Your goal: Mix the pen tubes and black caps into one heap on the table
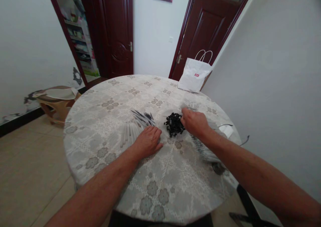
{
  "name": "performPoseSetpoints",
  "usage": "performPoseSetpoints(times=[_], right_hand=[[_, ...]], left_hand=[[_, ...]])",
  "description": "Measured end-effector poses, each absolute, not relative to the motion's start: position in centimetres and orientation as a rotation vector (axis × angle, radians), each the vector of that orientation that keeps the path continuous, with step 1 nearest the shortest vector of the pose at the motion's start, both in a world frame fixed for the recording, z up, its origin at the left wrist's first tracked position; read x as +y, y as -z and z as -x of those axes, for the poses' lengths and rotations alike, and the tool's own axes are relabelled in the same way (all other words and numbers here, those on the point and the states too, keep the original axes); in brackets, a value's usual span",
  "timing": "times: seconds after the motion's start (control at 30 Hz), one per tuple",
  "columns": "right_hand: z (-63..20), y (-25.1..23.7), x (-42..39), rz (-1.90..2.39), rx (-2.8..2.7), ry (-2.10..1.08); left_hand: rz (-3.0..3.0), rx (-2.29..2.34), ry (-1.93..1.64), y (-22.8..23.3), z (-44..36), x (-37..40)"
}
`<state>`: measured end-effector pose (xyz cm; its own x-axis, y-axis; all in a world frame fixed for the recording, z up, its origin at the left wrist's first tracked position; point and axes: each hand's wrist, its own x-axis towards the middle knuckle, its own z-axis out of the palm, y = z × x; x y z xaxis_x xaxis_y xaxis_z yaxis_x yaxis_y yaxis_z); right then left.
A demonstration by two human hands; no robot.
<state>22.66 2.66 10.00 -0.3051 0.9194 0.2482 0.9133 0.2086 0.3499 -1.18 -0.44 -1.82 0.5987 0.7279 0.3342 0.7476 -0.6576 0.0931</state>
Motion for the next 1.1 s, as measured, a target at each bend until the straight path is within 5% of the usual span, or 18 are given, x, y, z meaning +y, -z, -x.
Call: performPoseSetpoints(times=[0.47,1.1], right_hand=[[-22.7,-9.5,0.6,-1.436,2.703,-0.972],[-24.1,-10.8,0.2,-1.472,2.647,-0.996]], left_hand=[[2.771,-1.292,0.585,1.4,1.0,-0.6],[2.767,-1.316,0.645,1.1,1.1,-0.5]])
